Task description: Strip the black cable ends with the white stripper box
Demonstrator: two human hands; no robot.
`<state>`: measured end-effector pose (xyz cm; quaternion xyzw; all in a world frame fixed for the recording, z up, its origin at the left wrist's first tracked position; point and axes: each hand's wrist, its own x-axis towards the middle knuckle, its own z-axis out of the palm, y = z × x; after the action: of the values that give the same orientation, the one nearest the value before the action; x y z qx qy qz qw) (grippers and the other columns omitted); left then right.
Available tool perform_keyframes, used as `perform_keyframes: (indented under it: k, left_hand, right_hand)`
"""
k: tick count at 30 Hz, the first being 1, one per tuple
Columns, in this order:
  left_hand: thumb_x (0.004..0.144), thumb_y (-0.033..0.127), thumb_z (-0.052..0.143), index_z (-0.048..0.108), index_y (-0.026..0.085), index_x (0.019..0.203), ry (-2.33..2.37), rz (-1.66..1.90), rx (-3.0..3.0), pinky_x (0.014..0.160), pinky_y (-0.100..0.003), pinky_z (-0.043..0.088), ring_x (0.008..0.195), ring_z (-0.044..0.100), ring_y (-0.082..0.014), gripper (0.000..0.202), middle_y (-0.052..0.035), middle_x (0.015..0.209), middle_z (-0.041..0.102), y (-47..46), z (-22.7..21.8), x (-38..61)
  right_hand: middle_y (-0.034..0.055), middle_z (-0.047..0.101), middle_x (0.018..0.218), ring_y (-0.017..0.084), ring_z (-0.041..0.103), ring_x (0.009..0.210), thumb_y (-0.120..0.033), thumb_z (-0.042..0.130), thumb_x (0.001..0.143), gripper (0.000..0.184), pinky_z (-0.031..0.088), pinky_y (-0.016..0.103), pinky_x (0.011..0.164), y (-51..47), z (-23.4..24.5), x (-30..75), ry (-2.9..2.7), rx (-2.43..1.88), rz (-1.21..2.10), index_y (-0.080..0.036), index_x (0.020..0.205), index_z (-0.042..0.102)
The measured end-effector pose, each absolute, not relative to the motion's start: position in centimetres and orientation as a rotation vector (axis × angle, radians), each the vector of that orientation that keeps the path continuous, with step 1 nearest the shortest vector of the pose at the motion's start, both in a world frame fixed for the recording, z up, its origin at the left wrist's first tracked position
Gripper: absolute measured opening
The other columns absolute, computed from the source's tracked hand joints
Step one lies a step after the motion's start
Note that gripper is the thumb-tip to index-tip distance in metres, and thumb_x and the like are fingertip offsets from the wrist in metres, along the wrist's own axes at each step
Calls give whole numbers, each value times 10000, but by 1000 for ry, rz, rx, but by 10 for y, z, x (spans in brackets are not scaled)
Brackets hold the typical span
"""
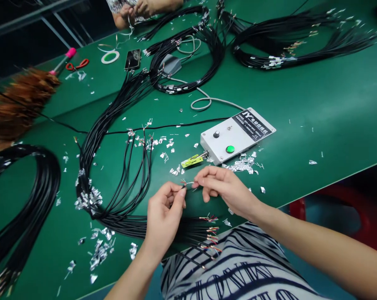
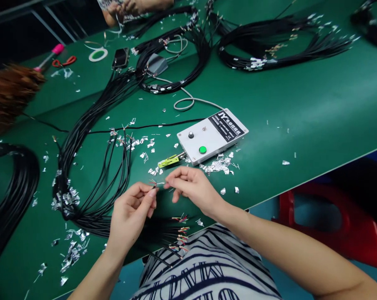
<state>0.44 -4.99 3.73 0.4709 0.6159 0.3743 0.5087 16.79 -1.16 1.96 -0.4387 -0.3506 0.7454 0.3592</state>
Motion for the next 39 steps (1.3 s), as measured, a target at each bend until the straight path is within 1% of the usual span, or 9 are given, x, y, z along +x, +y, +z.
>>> perform_keyframes:
  k: [6, 15, 20, 24, 26, 29, 32, 36, 39]
  left_hand:
    - [835, 312, 613, 557, 171, 689, 1455, 918, 1148, 429, -192, 332, 451, 415, -76, 211, 45, 547, 496, -49, 40, 5]
    - [796, 364, 666, 556, 161, 685, 1505, 968, 1028, 409, -170, 328, 434, 415, -66, 256, 47, 526, 499, -51, 38, 3]
    - [816, 336, 654, 569, 161, 690, 1472, 970, 1086, 428, -183, 342, 458, 422, -74, 232, 41, 546, 502, -50, 37, 3]
    - [841, 293, 631, 578, 164, 724, 1471, 960, 1137, 466, -190, 383, 478, 438, -77, 182, 37, 580, 516, -52, 35, 3]
    - [858, 270, 621, 621, 166, 852, 1468, 967, 1176, 520, -200, 435, 525, 483, -79, 104, 11, 705, 581, -53, 35, 3]
    - [879, 245, 612, 663, 209, 1092, 1399, 980, 1295, 697, -241, 520, 766, 609, -124, 221, -51, 999, 615, -51, 34, 6]
    - [851, 229, 660, 736, 214, 988, 1343, 1054, 1331, 750, -244, 533, 922, 625, -166, 158, -58, 1001, 587, -46, 33, 9]
    - [820, 228, 698, 718, 178, 804, 1344, 1178, 1154, 466, -187, 448, 552, 547, -63, 57, -15, 870, 564, -41, 30, 13]
    - [849, 233, 662, 673, 172, 820, 1367, 1186, 1129, 399, -195, 399, 446, 503, -45, 68, -2, 841, 578, -44, 28, 14]
  right_hand:
    - [-22, 620, 715, 87, 537, 562, -331, 725, 729, 202, 382, 229, 534, -10, 26, 155, -1073, -1088, 1863, -174, 839, 659]
    - [-61, 530, 536, 77, 452, 475, -450, 739, 749, 290, 349, 235, 503, -14, 11, 157, -1026, -1102, 1871, -169, 773, 667]
    - [-20, 630, 698, 84, 531, 535, -375, 729, 744, 253, 422, 241, 546, -15, 17, 160, -1099, -1130, 1790, -167, 880, 684]
    - [-4, 645, 713, 86, 531, 519, -394, 728, 735, 245, 440, 249, 533, -16, 16, 153, -1114, -1112, 1796, -166, 794, 658]
    - [-4, 647, 719, 81, 525, 500, -407, 724, 739, 254, 441, 250, 524, -17, 14, 152, -1104, -1091, 1812, -167, 774, 646]
    - [-30, 615, 632, 87, 529, 491, -408, 715, 755, 249, 434, 249, 534, -16, 12, 155, -1112, -1039, 1867, -172, 782, 643]
    - [-58, 566, 543, 92, 524, 480, -414, 713, 761, 253, 427, 251, 554, -15, 11, 159, -1089, -996, 1930, -173, 784, 640]
    - [-59, 553, 553, 88, 517, 486, -417, 690, 784, 253, 419, 242, 550, -15, 13, 160, -1104, -1010, 1910, -176, 756, 619]
    - [-37, 563, 625, 96, 541, 516, -372, 635, 832, 208, 429, 239, 534, -15, 14, 159, -1250, -1072, 1783, -177, 761, 607]
